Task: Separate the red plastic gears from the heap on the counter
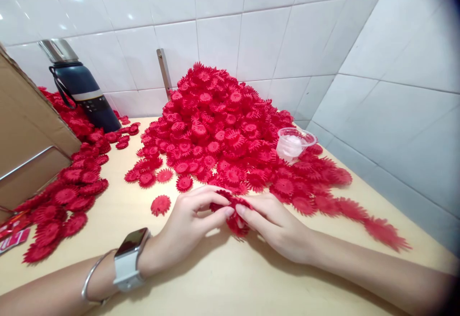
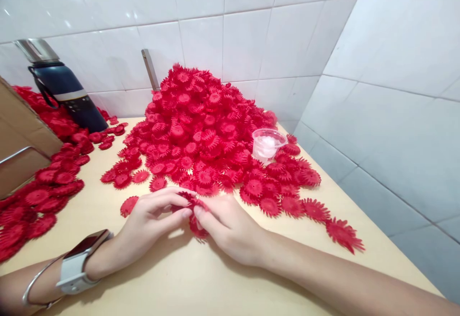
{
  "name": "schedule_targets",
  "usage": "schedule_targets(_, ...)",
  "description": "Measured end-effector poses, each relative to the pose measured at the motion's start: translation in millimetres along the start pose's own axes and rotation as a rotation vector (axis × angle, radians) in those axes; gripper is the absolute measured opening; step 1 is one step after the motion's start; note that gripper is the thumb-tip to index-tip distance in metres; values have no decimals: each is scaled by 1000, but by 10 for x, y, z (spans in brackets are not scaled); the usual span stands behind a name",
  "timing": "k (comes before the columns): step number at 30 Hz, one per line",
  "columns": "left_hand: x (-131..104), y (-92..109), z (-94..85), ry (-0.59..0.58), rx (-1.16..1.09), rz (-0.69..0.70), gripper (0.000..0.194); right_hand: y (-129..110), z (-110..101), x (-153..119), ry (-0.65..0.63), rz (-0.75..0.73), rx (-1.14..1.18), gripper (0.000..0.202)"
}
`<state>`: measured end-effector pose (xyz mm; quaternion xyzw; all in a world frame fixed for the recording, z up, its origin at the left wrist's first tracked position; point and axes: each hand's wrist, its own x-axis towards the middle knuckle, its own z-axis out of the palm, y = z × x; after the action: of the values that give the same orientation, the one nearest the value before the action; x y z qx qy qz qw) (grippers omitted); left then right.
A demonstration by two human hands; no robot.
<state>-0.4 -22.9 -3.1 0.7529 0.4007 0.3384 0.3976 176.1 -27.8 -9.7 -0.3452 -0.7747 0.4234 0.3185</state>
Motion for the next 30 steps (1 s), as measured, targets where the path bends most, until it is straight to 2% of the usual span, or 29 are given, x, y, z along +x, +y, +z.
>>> schedule_targets(5,-10,13,2,71,-33,-54,8,42,-6,12,9,15,-80,33)
schedule_targets(8,-6,7,8,89,-75,-50,8,78,-10,15,78,71,-71,36)
schedule_targets(11,5,-3,11,90,-81,-55,8,91,-8,19,130,161,34,42)
schedule_targets(15,11,1,7,89,-63,-62,7,70,1,29,136,287,232,49)
schedule_targets(20,5,7,2,78,-49,-67,8,66,4,33,176,210,273,30)
schedule_targets(25,8,-2,0,74,-30,-78,8,100,-4,23,128,193,119,42)
schedule_targets(30,11,-12,2,80,-29,-69,8,94,-8,24,169,186,114,48)
